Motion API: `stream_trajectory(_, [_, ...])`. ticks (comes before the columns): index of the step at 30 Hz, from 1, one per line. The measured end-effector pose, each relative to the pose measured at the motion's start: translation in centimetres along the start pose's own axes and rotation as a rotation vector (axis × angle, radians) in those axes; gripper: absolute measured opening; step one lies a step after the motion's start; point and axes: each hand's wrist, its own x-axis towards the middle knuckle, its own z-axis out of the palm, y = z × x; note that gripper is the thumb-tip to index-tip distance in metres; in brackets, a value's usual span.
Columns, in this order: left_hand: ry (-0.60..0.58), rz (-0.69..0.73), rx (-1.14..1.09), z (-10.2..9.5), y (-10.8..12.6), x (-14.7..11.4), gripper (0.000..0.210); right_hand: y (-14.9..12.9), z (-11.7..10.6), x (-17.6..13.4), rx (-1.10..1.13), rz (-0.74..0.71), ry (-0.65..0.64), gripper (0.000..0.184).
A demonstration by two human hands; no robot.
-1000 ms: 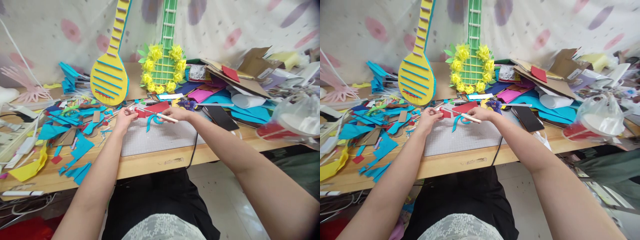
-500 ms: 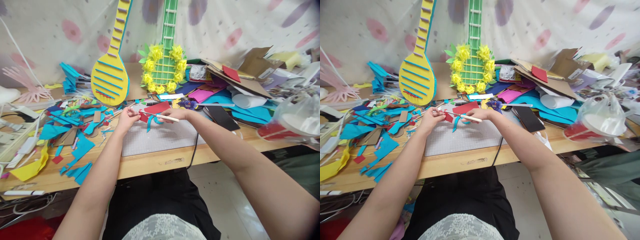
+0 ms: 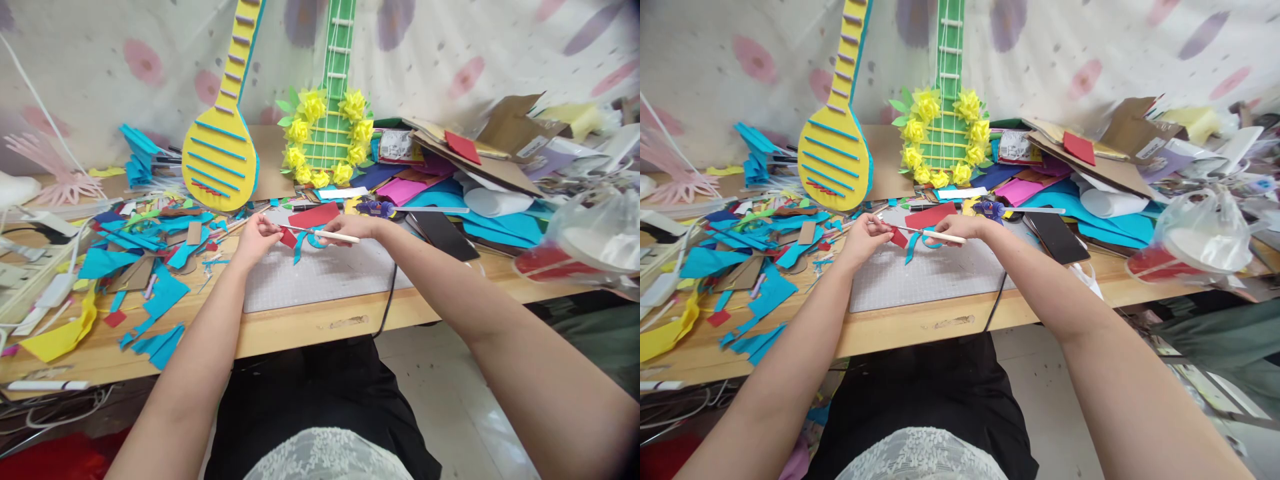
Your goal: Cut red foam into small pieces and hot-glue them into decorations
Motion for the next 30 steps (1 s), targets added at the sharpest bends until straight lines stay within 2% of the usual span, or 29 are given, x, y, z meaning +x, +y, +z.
stream_trajectory(5, [0.009, -0.015, -0.024, 0.0, -0.1, 0.1, 0.040, -0.1, -0.1, -0.1, 0.003, -0.011, 0.047, 0.052])
stream_trajectory(9, [0.040, 0.006, -0.025, 0.0, -0.2, 0.2, 0.041, -0.2, -0.3, 0.1, -0.096, -0.010, 0.199, 0.054])
stream_trajectory(13, [0.087, 0.005, -0.030, 0.1, -0.1, 0.1, 0.039, -0.4, 0.0, 1.4, -0.369, 0.164, 0.411, 0.054])
stream_trajectory(17, [0.154, -0.046, -0.102, 0.3, 0.0, 0.2, 0.037, -0.4, 1.0, 3.5, -0.549, 0.350, 0.531, 0.052])
stream_trajectory(22, [0.205, -0.109, -0.199, 0.3, 0.1, 0.2, 0.036, -0.9, 2.0, 5.0, -0.589, 0.243, 0.689, 0.046])
stream_trajectory(24, [0.206, -0.124, -0.208, 0.5, 0.2, 0.2, 0.037, -1.7, 2.1, 5.1, -0.512, 0.174, 0.783, 0.041])
stream_trajectory(26, [0.196, -0.125, -0.217, 0.7, 0.2, 0.1, 0.037, -2.7, 2.5, 5.3, -0.270, 0.042, 0.818, 0.033])
stream_trajectory(28, [0.179, -0.120, -0.229, 0.9, 0.3, 0.0, 0.038, -3.7, 3.1, 5.5, 0.086, -0.143, 0.747, 0.028])
stream_trajectory(30, [0.158, -0.127, -0.245, 1.0, 0.4, -0.1, 0.039, -4.6, 4.0, 5.7, 0.406, -0.283, 0.619, 0.028])
